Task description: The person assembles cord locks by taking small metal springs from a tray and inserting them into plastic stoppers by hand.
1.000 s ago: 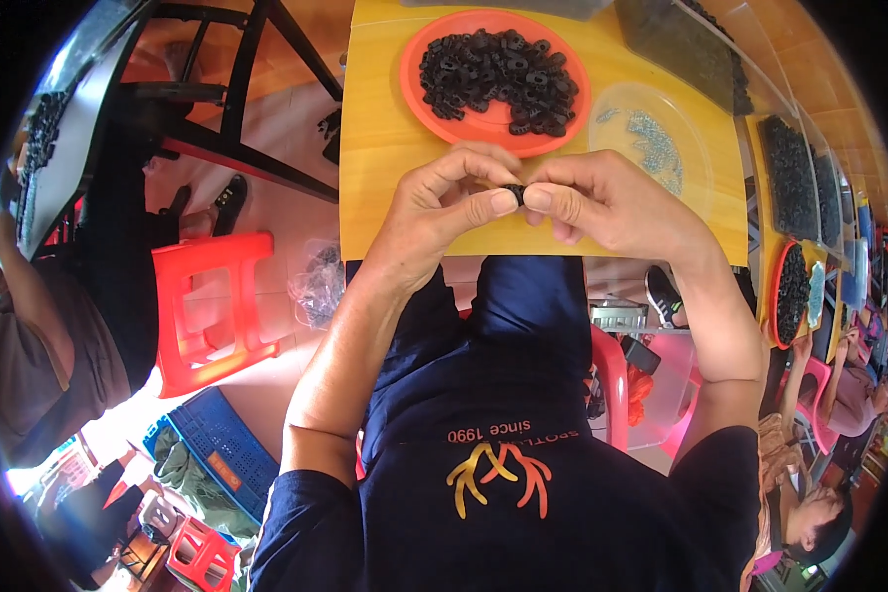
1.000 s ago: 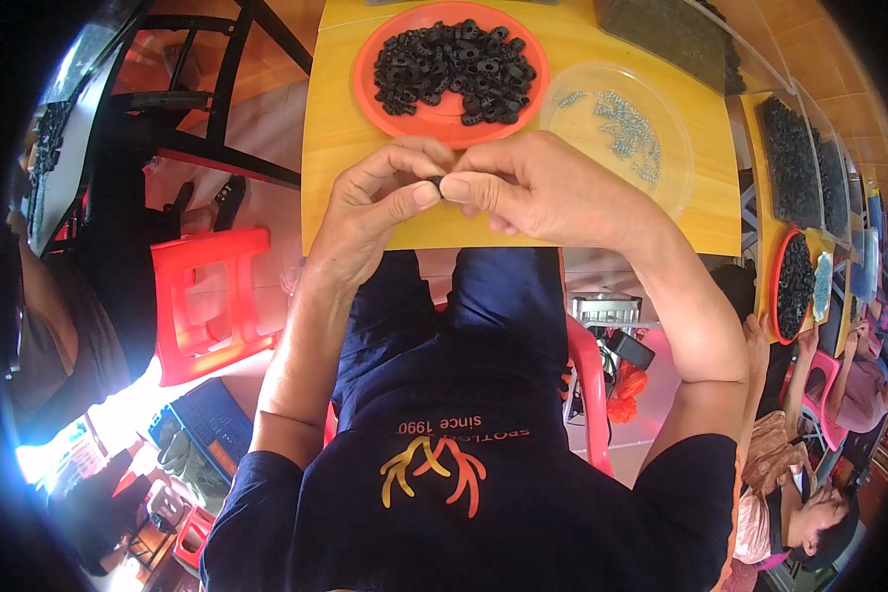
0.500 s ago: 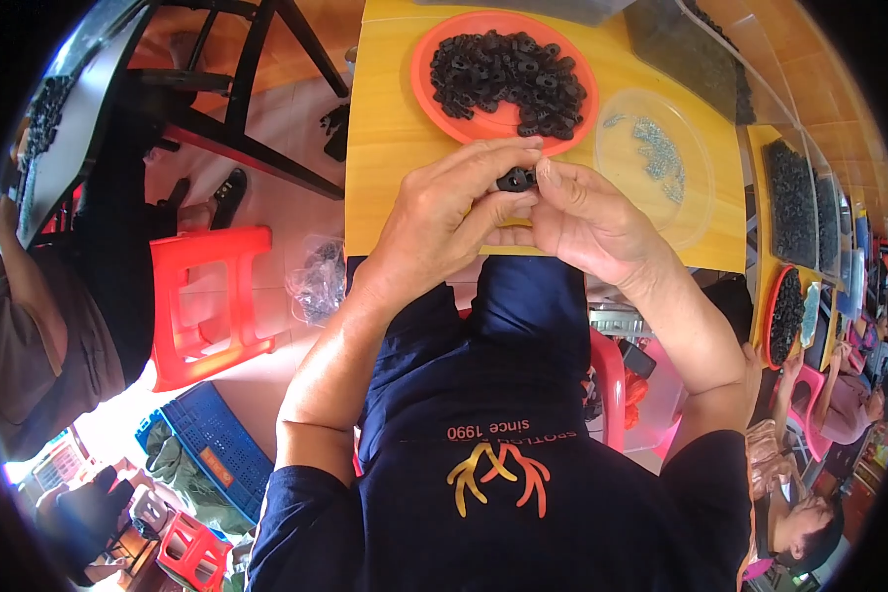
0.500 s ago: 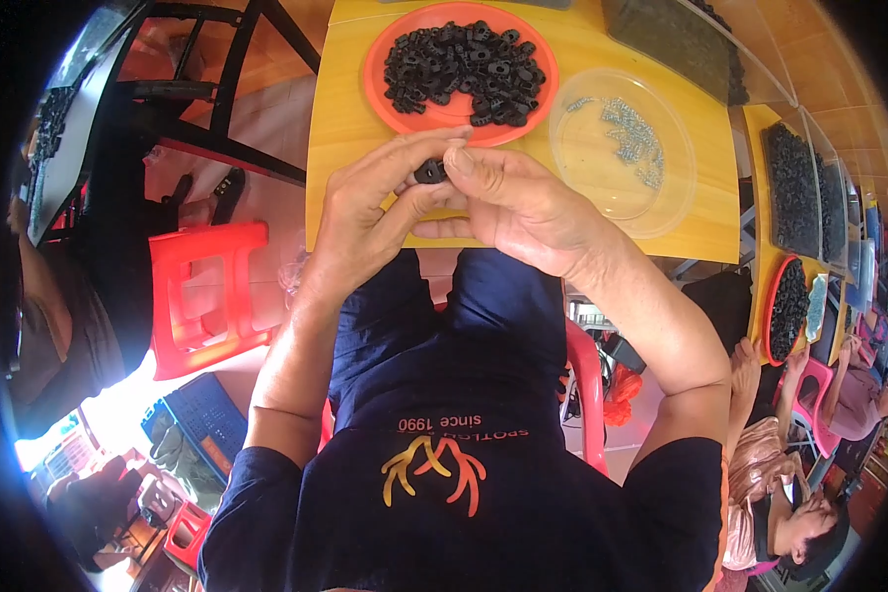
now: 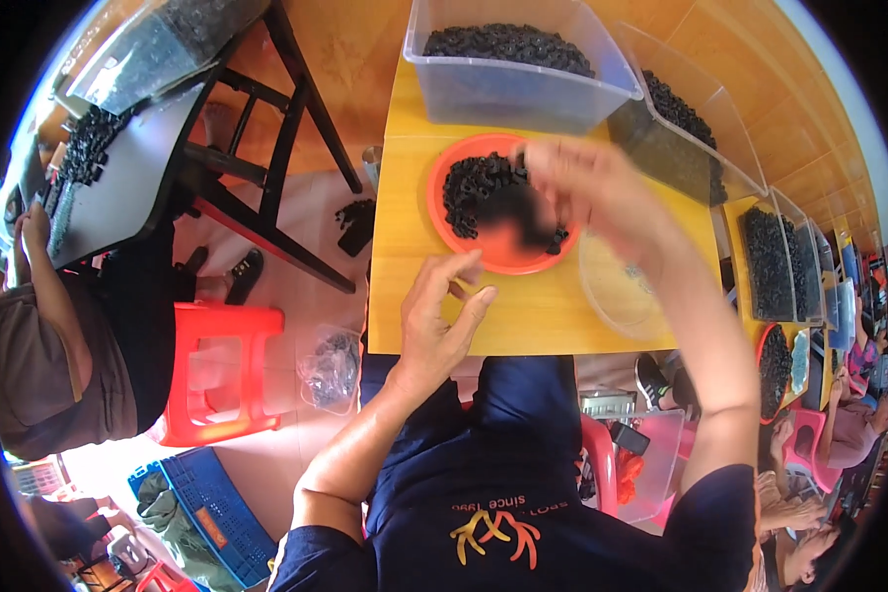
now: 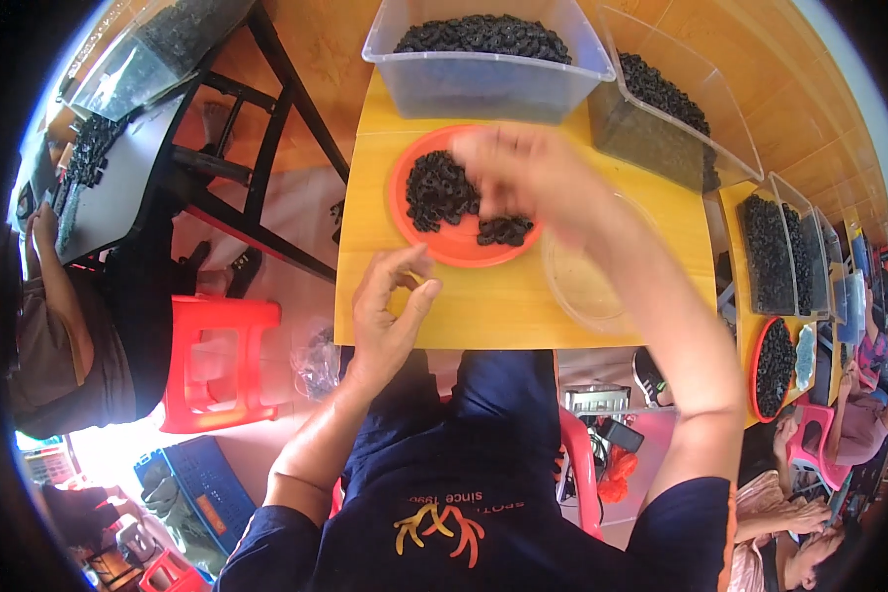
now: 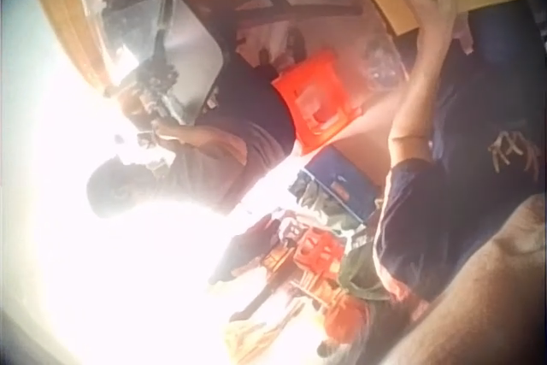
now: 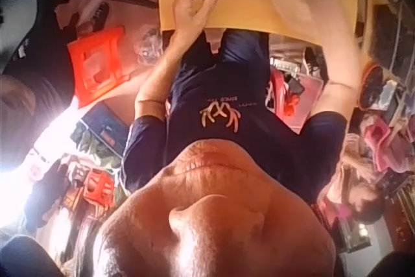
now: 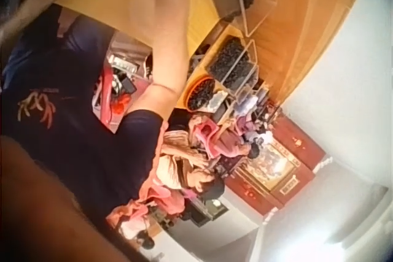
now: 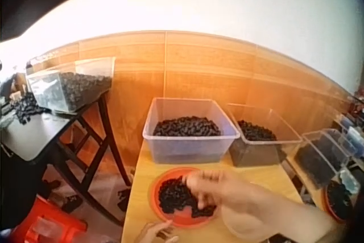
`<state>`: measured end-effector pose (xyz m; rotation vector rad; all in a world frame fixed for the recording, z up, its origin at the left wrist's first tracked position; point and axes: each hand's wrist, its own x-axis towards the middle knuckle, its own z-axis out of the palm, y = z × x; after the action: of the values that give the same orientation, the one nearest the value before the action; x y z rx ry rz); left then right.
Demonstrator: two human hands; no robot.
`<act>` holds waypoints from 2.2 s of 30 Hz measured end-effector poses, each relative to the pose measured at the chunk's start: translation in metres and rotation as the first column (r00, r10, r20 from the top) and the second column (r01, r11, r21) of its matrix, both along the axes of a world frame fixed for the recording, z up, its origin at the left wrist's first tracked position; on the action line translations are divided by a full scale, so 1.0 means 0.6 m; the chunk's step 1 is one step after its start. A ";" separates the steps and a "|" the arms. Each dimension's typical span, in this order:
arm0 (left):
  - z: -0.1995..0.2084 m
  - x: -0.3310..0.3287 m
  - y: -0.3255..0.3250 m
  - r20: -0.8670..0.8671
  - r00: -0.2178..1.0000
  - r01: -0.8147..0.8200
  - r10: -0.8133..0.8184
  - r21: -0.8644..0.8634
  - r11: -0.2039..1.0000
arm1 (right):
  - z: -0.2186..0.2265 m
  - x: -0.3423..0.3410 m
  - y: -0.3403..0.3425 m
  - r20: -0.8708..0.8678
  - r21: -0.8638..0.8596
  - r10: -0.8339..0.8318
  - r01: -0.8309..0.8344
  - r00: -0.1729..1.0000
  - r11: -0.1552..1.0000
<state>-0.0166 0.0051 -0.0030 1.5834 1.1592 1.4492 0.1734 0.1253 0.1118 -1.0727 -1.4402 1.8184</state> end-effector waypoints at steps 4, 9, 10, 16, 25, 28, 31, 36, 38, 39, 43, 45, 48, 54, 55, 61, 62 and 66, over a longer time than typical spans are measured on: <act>-0.041 0.007 0.006 0.086 0.994 0.080 -0.063 -0.209 0.975 | 0.069 0.003 0.157 0.026 0.280 -0.026 0.018 0.999 0.960; -0.047 -0.002 0.018 0.158 0.985 0.113 -0.070 -0.284 0.952 | 0.115 -0.023 0.171 -0.094 0.312 -0.220 0.238 0.971 0.920; -0.048 -0.004 0.017 0.181 0.980 0.126 -0.078 -0.273 0.954 | 0.107 -0.021 0.161 -0.019 0.350 -0.209 0.203 0.978 0.915; -0.051 0.005 0.024 0.297 0.955 0.088 -0.023 -0.208 0.974 | -0.081 0.016 0.109 0.576 0.546 0.036 -0.417 0.817 0.727; -0.051 0.006 0.016 0.181 0.983 0.076 -0.040 -0.198 0.977 | -0.138 -0.021 0.005 0.711 0.693 -0.295 -0.565 0.638 0.448; -0.050 0.005 0.016 0.123 0.991 0.067 -0.046 -0.175 0.982 | -0.141 -0.025 -0.003 0.725 0.688 -0.368 -0.594 0.582 0.417; -0.050 0.007 0.016 0.145 0.989 0.065 -0.041 -0.166 0.984 | -0.136 -0.023 -0.007 0.744 0.668 -0.377 -0.624 0.551 0.405; -0.053 0.008 0.016 0.143 0.988 0.074 -0.049 -0.172 0.982 | -0.140 -0.024 -0.006 0.767 0.641 -0.388 -0.648 0.511 0.413; -0.050 0.003 0.015 0.133 0.988 0.101 -0.075 -0.202 0.974 | -0.142 -0.024 -0.006 0.759 0.649 -0.394 -0.644 0.518 0.405; -0.048 0.002 0.014 0.126 0.987 0.126 -0.098 -0.231 0.965 | -0.142 -0.024 -0.007 0.753 0.656 -0.399 -0.643 0.523 0.395; -0.040 0.001 0.012 0.209 0.975 0.127 -0.072 -0.261 0.957 | -0.130 -0.012 -0.016 0.745 0.655 -0.289 -0.573 0.602 0.493; -0.035 0.003 0.012 0.271 0.962 0.105 -0.026 -0.281 0.954 | -0.116 -0.006 -0.029 0.662 0.557 -0.094 -0.404 0.744 0.725; -0.023 0.010 0.011 0.308 0.951 0.111 -0.030 -0.249 0.962 | -0.109 0.006 -0.055 0.389 0.356 0.084 -0.234 0.917 0.905; 0.003 0.029 0.010 0.166 0.985 0.050 -0.049 -0.001 0.999 | -0.091 0.022 -0.098 0.135 0.169 0.110 -0.132 0.985 0.977; 0.004 0.032 0.008 0.166 0.984 0.059 -0.058 -0.001 0.998 | -0.090 0.025 -0.106 0.135 0.169 0.101 -0.123 0.986 0.978; -0.008 0.031 -0.001 0.219 0.970 0.138 -0.108 -0.128 0.982 | -0.106 0.038 -0.142 0.335 0.534 -0.096 -0.105 0.937 0.839; -0.008 0.028 -0.007 0.235 0.967 0.155 -0.102 -0.219 0.963 | -0.104 0.051 -0.140 0.337 0.537 -0.117 -0.089 0.934 0.839; -0.019 0.020 -0.007 0.220 0.964 0.203 -0.148 -0.253 0.946 | -0.103 0.132 -0.111 0.483 0.694 -0.421 -0.043 0.767 0.719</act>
<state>-0.0045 0.0008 -0.0141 1.2855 1.0235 1.2393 0.2526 0.0589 0.0501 -1.3953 -2.0300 0.6303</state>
